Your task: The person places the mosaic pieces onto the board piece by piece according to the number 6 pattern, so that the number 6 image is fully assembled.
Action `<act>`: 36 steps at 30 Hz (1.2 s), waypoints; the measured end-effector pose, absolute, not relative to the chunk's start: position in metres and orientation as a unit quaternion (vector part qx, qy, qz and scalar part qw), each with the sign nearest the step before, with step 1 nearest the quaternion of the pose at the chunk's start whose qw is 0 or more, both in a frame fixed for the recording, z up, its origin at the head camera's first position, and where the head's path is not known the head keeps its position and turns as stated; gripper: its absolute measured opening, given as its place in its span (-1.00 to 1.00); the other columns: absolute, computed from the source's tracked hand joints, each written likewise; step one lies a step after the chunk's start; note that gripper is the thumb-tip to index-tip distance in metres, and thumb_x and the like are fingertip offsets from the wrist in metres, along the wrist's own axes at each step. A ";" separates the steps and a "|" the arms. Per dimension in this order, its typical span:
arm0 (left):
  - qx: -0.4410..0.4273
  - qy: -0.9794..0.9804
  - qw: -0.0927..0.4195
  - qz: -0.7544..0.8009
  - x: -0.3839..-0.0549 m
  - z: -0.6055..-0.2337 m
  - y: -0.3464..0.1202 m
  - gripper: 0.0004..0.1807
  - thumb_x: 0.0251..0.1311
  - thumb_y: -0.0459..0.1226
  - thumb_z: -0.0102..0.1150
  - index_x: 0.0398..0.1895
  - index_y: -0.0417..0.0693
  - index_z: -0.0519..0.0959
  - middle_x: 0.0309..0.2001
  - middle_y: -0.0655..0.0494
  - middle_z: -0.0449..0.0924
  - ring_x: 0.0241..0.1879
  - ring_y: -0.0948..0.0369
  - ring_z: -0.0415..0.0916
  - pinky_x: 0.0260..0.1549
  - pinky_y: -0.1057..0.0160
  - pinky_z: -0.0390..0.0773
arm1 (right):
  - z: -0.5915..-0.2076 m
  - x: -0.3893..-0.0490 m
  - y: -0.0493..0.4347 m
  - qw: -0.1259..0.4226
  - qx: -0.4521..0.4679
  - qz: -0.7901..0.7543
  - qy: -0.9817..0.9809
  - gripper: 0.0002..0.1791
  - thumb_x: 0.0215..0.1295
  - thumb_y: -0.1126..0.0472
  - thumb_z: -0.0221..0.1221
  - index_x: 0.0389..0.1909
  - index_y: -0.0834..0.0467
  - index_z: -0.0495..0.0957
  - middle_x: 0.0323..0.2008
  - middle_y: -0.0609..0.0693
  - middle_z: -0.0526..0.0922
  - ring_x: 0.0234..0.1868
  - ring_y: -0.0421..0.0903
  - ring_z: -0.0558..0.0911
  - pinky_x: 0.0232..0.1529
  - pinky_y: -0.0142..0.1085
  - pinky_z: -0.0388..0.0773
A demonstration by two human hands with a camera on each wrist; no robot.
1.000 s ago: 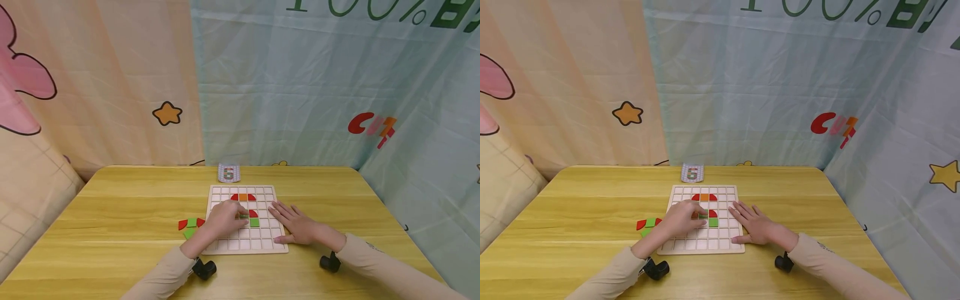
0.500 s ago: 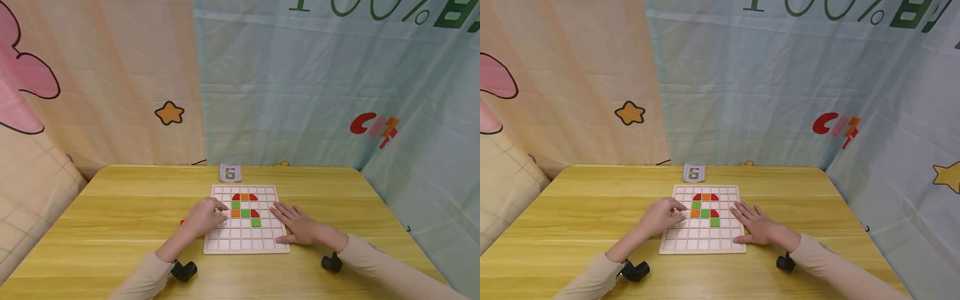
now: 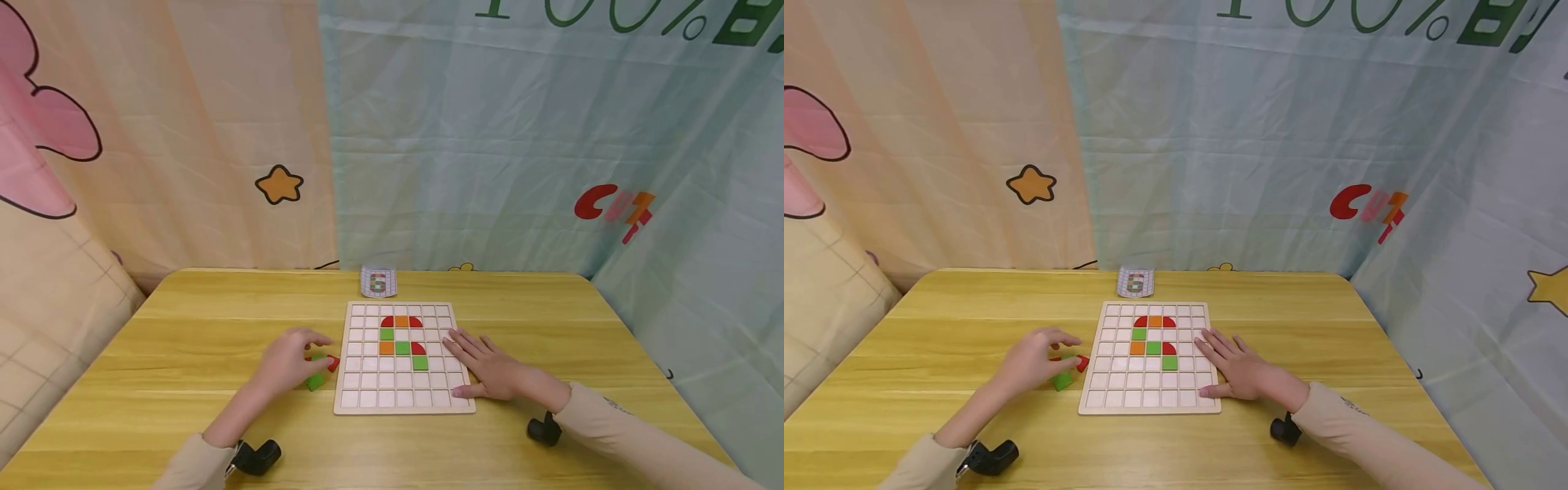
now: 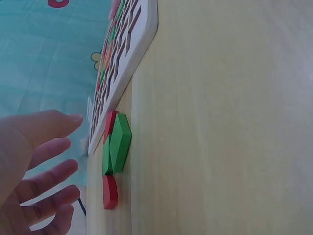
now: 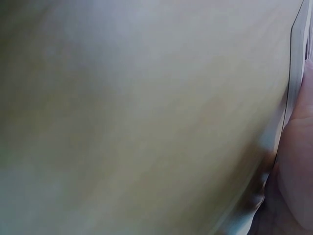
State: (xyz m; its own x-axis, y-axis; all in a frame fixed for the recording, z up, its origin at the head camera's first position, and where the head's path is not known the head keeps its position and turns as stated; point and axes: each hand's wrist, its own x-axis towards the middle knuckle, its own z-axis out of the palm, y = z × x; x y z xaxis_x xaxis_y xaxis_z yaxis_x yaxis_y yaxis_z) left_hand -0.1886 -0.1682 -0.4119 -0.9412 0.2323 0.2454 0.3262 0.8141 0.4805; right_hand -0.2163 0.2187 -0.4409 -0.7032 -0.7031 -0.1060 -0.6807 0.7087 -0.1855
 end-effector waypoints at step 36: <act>-0.129 -0.949 -0.005 -0.288 -0.185 -0.416 -0.216 -0.70 -0.08 -0.23 0.45 -0.22 -0.10 0.73 -0.20 0.02 0.71 -0.25 0.19 0.50 -0.25 0.20 0.46 | -0.433 -0.212 0.216 0.095 -0.378 -0.063 0.919 -0.01 0.30 -0.37 -0.07 0.52 0.16 -0.15 0.52 0.24 -0.14 0.51 0.24 -0.08 0.33 0.31 -0.02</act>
State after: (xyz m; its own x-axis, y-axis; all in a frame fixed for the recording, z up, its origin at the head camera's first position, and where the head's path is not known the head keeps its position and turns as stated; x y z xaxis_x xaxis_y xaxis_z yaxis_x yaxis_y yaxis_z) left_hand -0.1847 -0.2164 -0.4160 -0.9665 0.2480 0.0656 0.2426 0.8004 0.5482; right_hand -0.2123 0.2163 -0.4329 -0.6958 -0.7069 -0.1267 -0.6829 0.7059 -0.1882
